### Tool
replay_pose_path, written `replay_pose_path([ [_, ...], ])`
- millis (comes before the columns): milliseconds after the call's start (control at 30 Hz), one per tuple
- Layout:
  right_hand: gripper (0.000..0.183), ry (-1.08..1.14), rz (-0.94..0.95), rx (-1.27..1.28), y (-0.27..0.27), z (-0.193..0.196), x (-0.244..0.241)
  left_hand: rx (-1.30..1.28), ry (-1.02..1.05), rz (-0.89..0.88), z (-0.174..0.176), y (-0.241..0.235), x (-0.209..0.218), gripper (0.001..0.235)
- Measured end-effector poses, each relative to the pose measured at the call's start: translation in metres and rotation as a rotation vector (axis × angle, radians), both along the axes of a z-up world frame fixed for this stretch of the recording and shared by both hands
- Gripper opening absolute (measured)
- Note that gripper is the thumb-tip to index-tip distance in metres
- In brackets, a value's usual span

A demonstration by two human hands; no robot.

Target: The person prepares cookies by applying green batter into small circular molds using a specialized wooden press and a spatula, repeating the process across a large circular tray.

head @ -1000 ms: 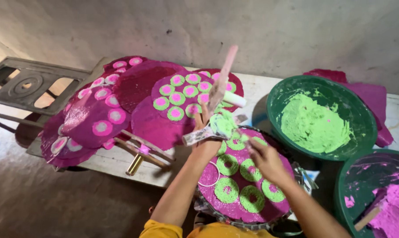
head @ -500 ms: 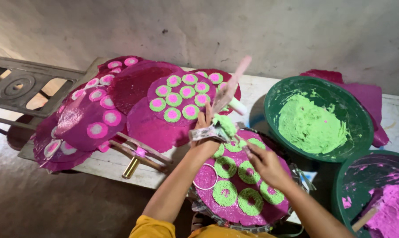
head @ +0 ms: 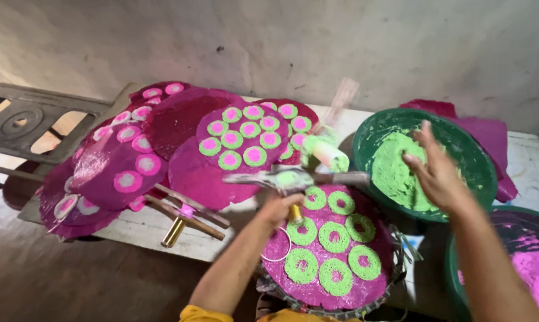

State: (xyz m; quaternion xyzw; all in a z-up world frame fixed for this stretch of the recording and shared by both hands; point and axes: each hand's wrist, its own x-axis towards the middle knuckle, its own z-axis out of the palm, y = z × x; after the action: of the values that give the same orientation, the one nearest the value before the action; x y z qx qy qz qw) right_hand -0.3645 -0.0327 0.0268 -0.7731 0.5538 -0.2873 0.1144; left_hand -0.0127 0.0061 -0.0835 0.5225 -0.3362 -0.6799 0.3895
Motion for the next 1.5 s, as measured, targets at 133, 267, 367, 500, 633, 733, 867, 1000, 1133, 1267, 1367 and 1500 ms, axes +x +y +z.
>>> replay_pose_path([
  [133,0.110,-1.393,0.569,0.252,0.060,-0.007,0.101,-0.131,0.785,-0.436,-0.004,0.035,-0.047,0.058],
  [267,0.100,-1.648,0.665,0.357,0.084,0.026,0.110,-0.629,0.400,-0.632,0.029,0.057,-0.039,0.064],
  [367,0.099,-1.363,0.601,0.377,0.076,0.049,0.088,-1.019,-0.092,-0.799,0.063,0.060,-0.013,0.056],
  [500,0.107,-1.025,0.581,0.494,0.064,0.054,0.081,-0.836,-0.636,-0.980,0.103,0.072,-0.013,0.039],
  [633,0.106,-0.946,0.615,0.555,0.068,0.050,0.107,-0.625,-0.869,-1.049,0.122,0.084,-0.012,0.038],
  [733,0.108,-0.976,0.616,0.676,0.074,0.055,0.120,-0.625,-0.750,-1.036,0.115,0.084,-0.009,0.041],
  [867,0.103,-1.062,0.672,0.619,0.089,0.063,0.114,-0.641,-0.526,-0.929,0.092,0.082,0.000,0.046],
  [1000,0.091,-0.805,0.628,0.247,0.113,0.056,0.097,-0.714,-0.398,-0.778,0.082,0.090,0.009,0.051],
  [1133,0.055,-0.152,0.633,-0.310,0.139,0.043,0.096,-0.530,-0.652,-0.803,0.087,0.103,0.009,0.054],
  [1267,0.031,-0.022,0.748,-0.437,0.174,0.030,0.106,-0.539,-0.550,-0.681,0.101,0.121,0.005,0.051],
  [1367,0.037,-0.165,0.787,-0.301,0.185,0.015,0.116,-0.578,-0.246,-0.617,0.112,0.136,0.014,0.047],
  [1500,0.058,-0.235,0.717,-0.230,0.186,-0.003,0.128,-0.374,0.218,-0.611,0.107,0.151,0.017,0.043],
])
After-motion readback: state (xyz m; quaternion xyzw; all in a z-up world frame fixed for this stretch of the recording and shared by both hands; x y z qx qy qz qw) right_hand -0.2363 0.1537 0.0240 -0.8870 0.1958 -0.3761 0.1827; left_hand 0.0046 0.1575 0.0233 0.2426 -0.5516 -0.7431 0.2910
